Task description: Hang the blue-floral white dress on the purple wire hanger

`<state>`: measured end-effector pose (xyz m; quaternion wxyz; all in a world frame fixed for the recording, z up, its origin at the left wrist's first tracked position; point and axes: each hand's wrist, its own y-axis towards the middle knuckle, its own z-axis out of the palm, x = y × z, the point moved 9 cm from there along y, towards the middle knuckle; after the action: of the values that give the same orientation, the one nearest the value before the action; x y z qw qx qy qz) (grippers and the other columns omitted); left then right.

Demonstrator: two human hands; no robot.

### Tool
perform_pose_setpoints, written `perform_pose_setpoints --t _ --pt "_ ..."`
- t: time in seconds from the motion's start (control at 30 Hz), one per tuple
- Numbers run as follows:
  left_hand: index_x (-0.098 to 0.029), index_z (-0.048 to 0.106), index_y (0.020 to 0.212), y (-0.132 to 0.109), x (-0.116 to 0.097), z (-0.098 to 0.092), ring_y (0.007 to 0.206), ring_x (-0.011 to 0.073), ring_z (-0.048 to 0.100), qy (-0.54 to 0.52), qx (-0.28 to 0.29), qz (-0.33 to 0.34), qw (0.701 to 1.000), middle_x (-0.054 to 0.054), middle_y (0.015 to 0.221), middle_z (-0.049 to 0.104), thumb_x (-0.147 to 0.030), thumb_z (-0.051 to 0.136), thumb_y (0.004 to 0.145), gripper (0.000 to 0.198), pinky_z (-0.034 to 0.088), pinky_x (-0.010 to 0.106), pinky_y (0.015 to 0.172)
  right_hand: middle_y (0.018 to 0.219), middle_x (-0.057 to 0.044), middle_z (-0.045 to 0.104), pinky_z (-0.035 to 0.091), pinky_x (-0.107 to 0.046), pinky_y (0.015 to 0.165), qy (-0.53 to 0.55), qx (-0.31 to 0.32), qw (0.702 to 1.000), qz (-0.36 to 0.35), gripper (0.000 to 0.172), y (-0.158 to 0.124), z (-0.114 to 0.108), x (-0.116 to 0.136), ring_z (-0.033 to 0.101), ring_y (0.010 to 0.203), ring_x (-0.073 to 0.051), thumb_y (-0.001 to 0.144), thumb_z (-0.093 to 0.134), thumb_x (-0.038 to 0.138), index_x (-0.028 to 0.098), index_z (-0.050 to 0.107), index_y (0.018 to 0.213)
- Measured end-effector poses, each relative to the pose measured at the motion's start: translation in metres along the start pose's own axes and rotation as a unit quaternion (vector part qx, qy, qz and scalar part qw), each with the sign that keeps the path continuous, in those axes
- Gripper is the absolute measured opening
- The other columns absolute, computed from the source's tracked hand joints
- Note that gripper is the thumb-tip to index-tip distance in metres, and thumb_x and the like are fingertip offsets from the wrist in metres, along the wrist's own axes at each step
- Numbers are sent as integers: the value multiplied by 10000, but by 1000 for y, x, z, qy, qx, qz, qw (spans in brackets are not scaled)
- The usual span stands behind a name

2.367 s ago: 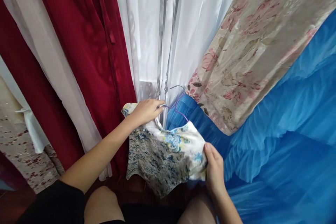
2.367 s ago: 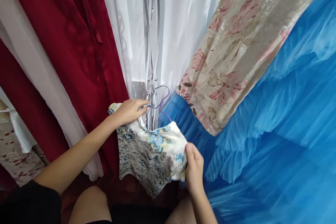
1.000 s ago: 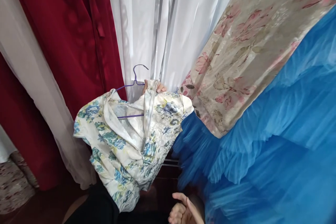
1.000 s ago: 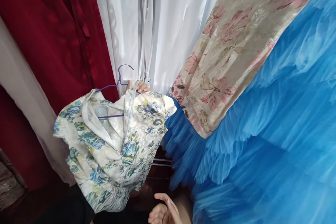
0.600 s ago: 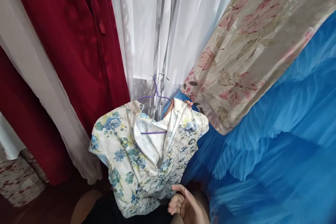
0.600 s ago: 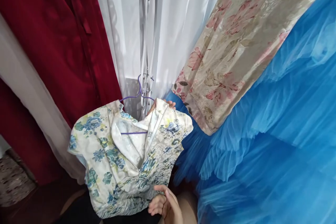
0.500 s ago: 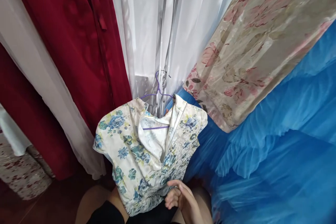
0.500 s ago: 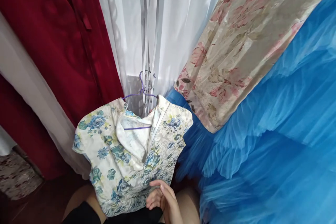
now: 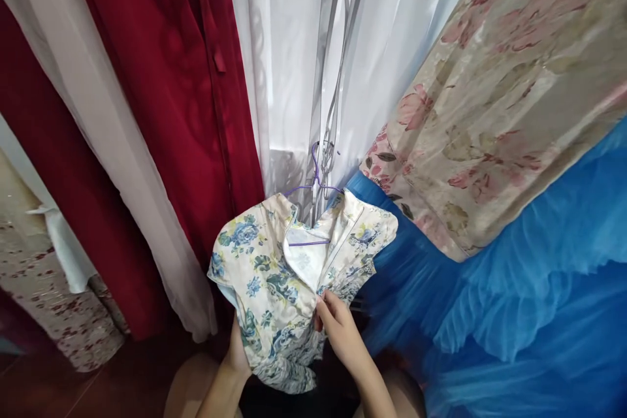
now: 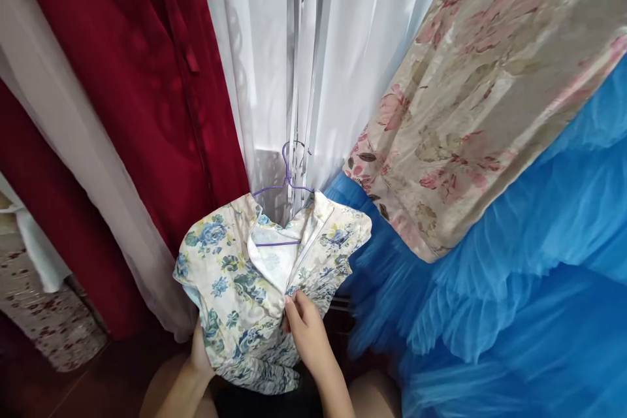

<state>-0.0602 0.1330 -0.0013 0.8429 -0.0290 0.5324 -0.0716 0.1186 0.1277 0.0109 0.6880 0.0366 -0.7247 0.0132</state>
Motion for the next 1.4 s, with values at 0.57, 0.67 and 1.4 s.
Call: perform_pose_setpoints --t 0.57,0.67,1.4 --pt "-228 592 1101 -20 -22 -79 1163 304 609 171 -331 212 903 82 1173 649 -429 723 801 385 472 455 1048 528 66 485 334 -234 513 106 -29 994 11 373 -34 9 -33 421 486 -105 935 595 509 214 471 742" --pt "-251 599 1054 -30 -11 -59 1125 317 604 304 -292 260 869 85 1126 640 -387 712 803 307 474 473 1019 479 85 449 300 -217 471 133 -43 989 41 378 -43 15 -49 387 430 -86 902 630 519 210 481 743" --pt "-217 589 951 -6 32 27 850 204 676 443 78 258 855 49 891 683 -249 481 980 116 525 298 790 438 86 456 169 -154 327 389 -68 919 -12 185 96 -31 154 305 367 -19 607 776 239 102 693 699"
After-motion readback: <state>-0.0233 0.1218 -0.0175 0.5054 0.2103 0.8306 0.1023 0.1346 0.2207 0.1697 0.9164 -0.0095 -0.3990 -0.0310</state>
